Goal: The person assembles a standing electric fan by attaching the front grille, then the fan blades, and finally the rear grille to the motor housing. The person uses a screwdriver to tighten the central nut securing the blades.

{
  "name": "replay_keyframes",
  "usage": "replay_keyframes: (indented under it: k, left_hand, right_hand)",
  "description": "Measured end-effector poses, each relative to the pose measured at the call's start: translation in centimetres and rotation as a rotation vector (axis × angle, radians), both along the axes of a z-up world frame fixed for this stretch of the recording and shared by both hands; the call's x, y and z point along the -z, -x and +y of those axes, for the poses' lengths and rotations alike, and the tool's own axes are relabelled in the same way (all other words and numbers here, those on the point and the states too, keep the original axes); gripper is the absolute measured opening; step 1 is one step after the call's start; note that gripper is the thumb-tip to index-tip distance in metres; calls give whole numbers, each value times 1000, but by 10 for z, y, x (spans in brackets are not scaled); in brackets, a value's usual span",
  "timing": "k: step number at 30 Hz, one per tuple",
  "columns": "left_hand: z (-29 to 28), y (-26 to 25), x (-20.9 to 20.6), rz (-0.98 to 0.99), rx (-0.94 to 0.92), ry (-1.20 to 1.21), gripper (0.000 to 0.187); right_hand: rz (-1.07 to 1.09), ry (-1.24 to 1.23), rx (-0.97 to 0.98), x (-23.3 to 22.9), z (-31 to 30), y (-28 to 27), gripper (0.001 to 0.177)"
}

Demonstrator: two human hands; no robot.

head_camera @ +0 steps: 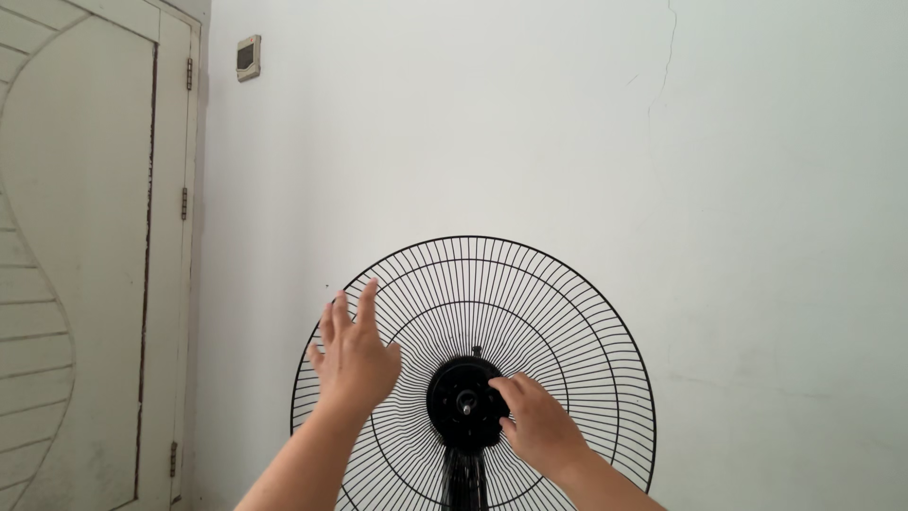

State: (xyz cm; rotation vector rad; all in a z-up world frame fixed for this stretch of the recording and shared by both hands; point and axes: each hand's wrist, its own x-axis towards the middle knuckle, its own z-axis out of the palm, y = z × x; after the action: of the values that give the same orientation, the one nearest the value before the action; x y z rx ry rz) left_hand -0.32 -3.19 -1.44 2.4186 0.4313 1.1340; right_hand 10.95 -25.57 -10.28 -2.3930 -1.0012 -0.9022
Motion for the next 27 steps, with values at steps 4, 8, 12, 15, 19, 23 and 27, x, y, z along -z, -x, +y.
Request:
replay_keyframes:
  k: [4, 8, 12, 15, 19, 23, 27]
  left_hand:
    - [-14, 0, 9, -53, 61, -26, 89]
    - [-28, -5, 17, -154, 123, -63, 72]
    - [-48, -8, 29, -279, 293, -25, 42]
    - [-68, -9, 37, -353, 426, 55, 30]
    - [-94, -3, 46, -424, 543, 173, 24]
    - [-120, 10, 63, -385, 630, 344, 26]
    - [-141, 32, 90, -355, 654, 410, 28]
  right_hand:
    - [-36, -21, -27, 0, -3, 6, 50]
    - [-56, -32, -19, -1, -9, 16, 49]
    - [-82, -92, -15, -2, -14, 28, 46]
    - [-60, -209, -21, -4, -22, 33, 45]
    - [-21, -367, -32, -8, -39, 35, 42]
    - [-61, -481, 10, -5, -64, 43, 39]
    - [56, -599, 43, 16, -100, 65, 35]
